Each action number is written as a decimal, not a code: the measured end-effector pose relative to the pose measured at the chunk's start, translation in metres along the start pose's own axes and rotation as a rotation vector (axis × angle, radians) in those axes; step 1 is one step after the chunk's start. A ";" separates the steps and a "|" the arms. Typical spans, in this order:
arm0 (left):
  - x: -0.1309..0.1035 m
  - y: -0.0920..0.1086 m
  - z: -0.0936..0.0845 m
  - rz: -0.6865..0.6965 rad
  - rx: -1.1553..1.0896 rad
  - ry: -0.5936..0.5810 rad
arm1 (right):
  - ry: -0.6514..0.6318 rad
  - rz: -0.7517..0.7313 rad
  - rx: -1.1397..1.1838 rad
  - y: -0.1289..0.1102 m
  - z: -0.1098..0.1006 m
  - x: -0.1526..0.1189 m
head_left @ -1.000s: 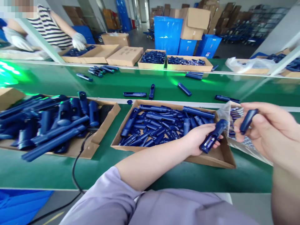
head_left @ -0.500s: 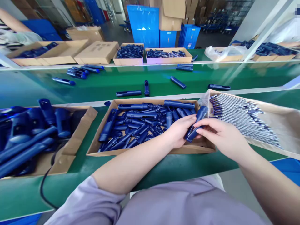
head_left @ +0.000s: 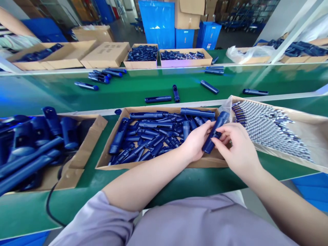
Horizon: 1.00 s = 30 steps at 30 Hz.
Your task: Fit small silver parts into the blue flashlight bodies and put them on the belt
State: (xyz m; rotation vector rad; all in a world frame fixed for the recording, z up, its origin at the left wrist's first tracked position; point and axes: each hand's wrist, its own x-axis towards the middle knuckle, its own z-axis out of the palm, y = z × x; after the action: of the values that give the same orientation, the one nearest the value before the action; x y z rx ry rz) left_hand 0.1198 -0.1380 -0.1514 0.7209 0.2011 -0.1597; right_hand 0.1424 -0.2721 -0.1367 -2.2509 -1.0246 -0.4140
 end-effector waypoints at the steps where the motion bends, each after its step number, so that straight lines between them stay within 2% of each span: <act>1: 0.000 0.000 0.000 -0.003 0.005 0.008 | 0.025 -0.026 -0.024 -0.001 0.000 0.000; 4: 0.001 0.000 -0.003 0.004 0.102 -0.029 | 0.124 -0.084 -0.109 0.000 -0.006 -0.002; 7: 0.003 0.001 -0.007 0.024 0.240 -0.079 | 0.185 -0.094 -0.127 0.011 -0.020 -0.013; 11: 0.004 -0.001 -0.009 0.042 0.311 -0.046 | 0.134 -0.196 -0.148 0.039 -0.033 -0.055; 14: -0.005 -0.002 -0.001 0.076 0.346 0.025 | 0.047 -0.208 -0.151 0.059 -0.031 -0.094; 16: -0.013 0.003 0.008 0.067 0.357 0.043 | 0.049 -0.184 -0.143 0.066 -0.026 -0.112; 18: -0.013 0.021 0.014 0.057 0.442 0.017 | 0.115 -0.140 -0.134 0.068 -0.020 -0.120; 20: 0.000 0.056 0.011 0.110 0.684 0.025 | 0.191 -0.087 -0.116 0.066 -0.016 -0.121; 21: 0.011 0.078 0.005 0.176 0.872 0.093 | 0.215 -0.061 -0.101 0.064 -0.015 -0.120; 23: 0.041 0.127 -0.015 0.314 1.300 0.381 | 0.223 -0.026 -0.066 0.062 -0.013 -0.119; 24: 0.056 0.150 -0.028 0.276 1.560 0.541 | 0.214 -0.021 -0.051 0.061 -0.013 -0.119; 25: 0.071 0.171 -0.041 0.163 1.813 0.673 | 0.203 -0.020 -0.039 0.061 -0.013 -0.120; 26: 0.084 0.186 -0.053 0.102 1.891 0.735 | 0.195 -0.024 -0.029 0.061 -0.012 -0.120; 28: 0.105 0.202 -0.070 0.051 1.984 0.783 | 0.188 -0.032 -0.016 0.062 -0.011 -0.122; 30: 0.121 0.198 -0.077 0.057 2.043 0.725 | 0.196 -0.036 -0.013 0.064 -0.009 -0.122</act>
State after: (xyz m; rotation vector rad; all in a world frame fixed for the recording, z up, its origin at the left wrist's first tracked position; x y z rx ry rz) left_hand 0.2696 0.0509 -0.1098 2.8224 0.7246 0.0214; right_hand 0.1112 -0.3791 -0.2179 -2.1561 -0.9628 -0.6445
